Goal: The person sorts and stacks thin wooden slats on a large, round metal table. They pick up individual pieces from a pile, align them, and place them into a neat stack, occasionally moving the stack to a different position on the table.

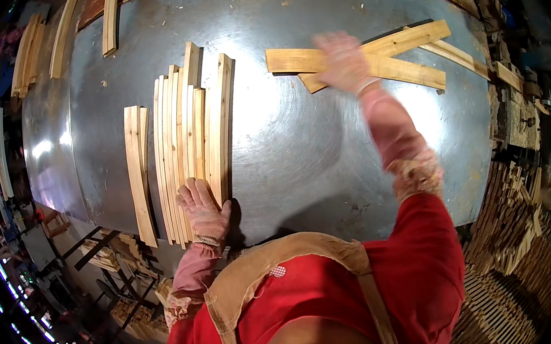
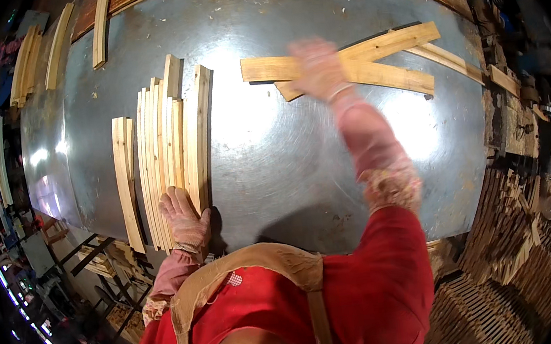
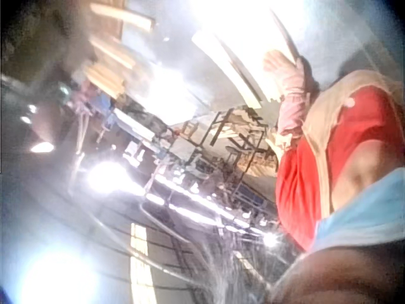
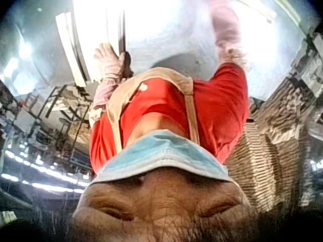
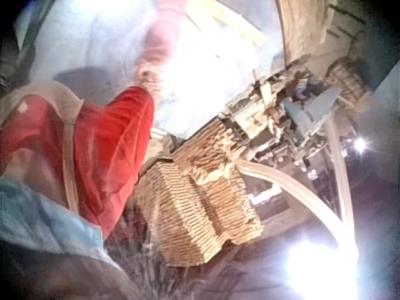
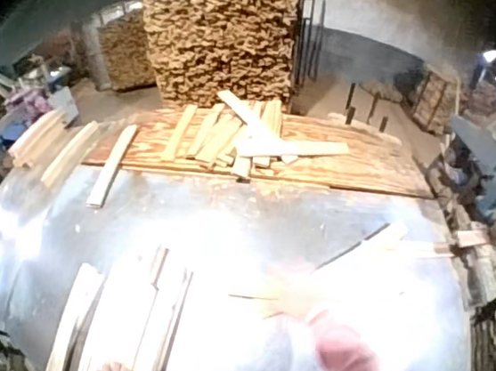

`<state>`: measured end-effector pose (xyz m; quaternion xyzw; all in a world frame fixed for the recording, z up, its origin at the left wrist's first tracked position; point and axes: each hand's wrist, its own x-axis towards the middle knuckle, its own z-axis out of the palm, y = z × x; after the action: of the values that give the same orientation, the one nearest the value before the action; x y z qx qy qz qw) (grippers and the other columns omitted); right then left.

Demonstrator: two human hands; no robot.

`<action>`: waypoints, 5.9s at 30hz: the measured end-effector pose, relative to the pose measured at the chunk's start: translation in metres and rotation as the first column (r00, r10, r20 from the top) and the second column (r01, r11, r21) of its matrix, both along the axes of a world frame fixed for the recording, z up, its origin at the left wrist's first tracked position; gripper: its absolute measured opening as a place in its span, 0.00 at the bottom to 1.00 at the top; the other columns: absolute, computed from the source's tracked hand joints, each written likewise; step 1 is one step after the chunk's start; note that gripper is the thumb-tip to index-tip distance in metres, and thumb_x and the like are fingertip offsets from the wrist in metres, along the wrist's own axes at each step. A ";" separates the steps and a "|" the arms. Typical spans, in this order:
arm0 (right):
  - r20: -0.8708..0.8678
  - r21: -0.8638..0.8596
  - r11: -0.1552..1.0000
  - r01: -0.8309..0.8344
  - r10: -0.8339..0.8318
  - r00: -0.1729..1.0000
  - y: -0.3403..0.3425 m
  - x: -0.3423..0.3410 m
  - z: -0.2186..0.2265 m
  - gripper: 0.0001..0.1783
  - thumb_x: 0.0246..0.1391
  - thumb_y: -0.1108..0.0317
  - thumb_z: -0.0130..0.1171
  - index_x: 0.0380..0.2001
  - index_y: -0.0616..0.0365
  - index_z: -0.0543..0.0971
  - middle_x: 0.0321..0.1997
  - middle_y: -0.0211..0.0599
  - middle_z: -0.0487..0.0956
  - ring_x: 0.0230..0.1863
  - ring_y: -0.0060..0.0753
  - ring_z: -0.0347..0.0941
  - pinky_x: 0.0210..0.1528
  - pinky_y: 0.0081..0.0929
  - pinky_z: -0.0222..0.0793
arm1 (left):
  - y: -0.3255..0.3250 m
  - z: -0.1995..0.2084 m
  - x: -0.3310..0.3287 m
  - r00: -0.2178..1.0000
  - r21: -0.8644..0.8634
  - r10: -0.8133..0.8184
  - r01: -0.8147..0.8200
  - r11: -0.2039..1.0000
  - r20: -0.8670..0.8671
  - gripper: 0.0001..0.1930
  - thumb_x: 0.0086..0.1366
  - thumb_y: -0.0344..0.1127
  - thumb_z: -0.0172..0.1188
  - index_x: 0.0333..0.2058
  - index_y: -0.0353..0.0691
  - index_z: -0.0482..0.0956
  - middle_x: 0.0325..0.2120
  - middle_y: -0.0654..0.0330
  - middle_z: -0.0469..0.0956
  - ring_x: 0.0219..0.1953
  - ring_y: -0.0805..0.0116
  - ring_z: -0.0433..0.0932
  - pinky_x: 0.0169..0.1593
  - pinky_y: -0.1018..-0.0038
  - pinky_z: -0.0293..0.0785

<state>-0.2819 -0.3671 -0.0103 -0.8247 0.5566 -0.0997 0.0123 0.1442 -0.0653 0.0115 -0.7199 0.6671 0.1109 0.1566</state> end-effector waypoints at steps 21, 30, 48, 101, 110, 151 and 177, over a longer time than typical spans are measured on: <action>0.159 0.751 0.639 0.166 -0.419 0.894 0.166 0.272 -0.019 0.39 0.73 0.38 0.48 0.77 0.47 0.66 0.60 0.51 0.83 0.65 0.58 0.79 0.65 0.61 0.73 | -0.010 0.002 0.017 0.993 -0.045 -0.091 0.088 0.995 -0.081 0.66 0.56 0.78 0.62 0.78 0.30 0.53 0.78 0.37 0.51 0.80 0.33 0.45 0.79 0.37 0.33; 0.029 0.291 0.287 0.913 -0.956 0.291 0.140 0.040 -0.019 0.47 0.53 0.45 0.72 0.71 0.52 0.68 0.79 0.49 0.62 0.74 0.56 0.65 0.69 0.58 0.68 | -0.005 0.017 0.014 0.992 -0.112 -0.111 0.104 0.988 -0.056 0.62 0.53 0.75 0.68 0.73 0.30 0.61 0.74 0.41 0.59 0.77 0.36 0.51 0.78 0.35 0.34; 0.504 0.785 0.569 -0.244 -0.359 0.785 0.282 0.206 0.009 0.49 0.69 0.48 0.59 0.80 0.65 0.54 0.82 0.59 0.60 0.83 0.54 0.56 0.82 0.42 0.54 | -0.004 0.019 0.005 0.991 -0.103 -0.118 0.111 0.988 -0.057 0.58 0.60 0.64 0.68 0.75 0.27 0.57 0.78 0.37 0.54 0.79 0.31 0.48 0.79 0.37 0.37; 0.780 0.610 0.731 0.305 -0.621 -0.072 0.052 -0.101 -0.066 0.27 0.64 0.52 0.67 0.60 0.56 0.79 0.52 0.45 0.87 0.53 0.45 0.84 0.57 0.40 0.77 | 0.007 -0.017 0.021 0.990 -0.115 -0.012 -0.004 0.993 -0.141 0.55 0.70 0.74 0.51 0.77 0.29 0.51 0.77 0.28 0.51 0.79 0.26 0.48 0.79 0.33 0.40; 0.594 0.663 0.674 -0.325 -0.209 0.777 0.172 0.141 0.041 0.27 0.62 0.46 0.57 0.55 0.55 0.80 0.46 0.49 0.88 0.48 0.49 0.86 0.53 0.48 0.80 | 0.013 -0.028 0.041 0.989 -0.216 -0.139 0.124 0.969 -0.058 0.52 0.69 0.70 0.52 0.75 0.30 0.56 0.77 0.33 0.53 0.80 0.30 0.46 0.81 0.37 0.36; 0.650 0.718 0.670 -0.189 -0.547 0.527 0.313 0.170 -0.010 0.49 0.59 0.64 0.59 0.81 0.60 0.54 0.63 0.57 0.80 0.63 0.52 0.77 0.69 0.39 0.70 | -0.015 0.034 0.004 0.552 -0.152 -0.815 0.803 0.577 -0.178 0.27 0.75 0.61 0.52 0.53 0.45 0.85 0.53 0.57 0.80 0.66 0.55 0.72 0.78 0.43 0.46; 0.399 0.241 0.920 0.310 -0.385 0.832 0.076 0.081 -0.002 0.43 0.61 0.44 0.64 0.73 0.55 0.72 0.68 0.55 0.78 0.68 0.59 0.74 0.72 0.45 0.68 | 0.005 0.012 -0.053 0.902 -0.316 -0.126 -0.012 0.949 -0.413 0.30 0.54 0.41 0.72 0.56 0.41 0.78 0.63 0.48 0.69 0.70 0.41 0.63 0.76 0.38 0.49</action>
<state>-0.2007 -0.2913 -0.0122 -0.6614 0.6866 -0.2365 0.1876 0.0913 -0.0605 0.0238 -0.6732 0.7152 0.1549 -0.1058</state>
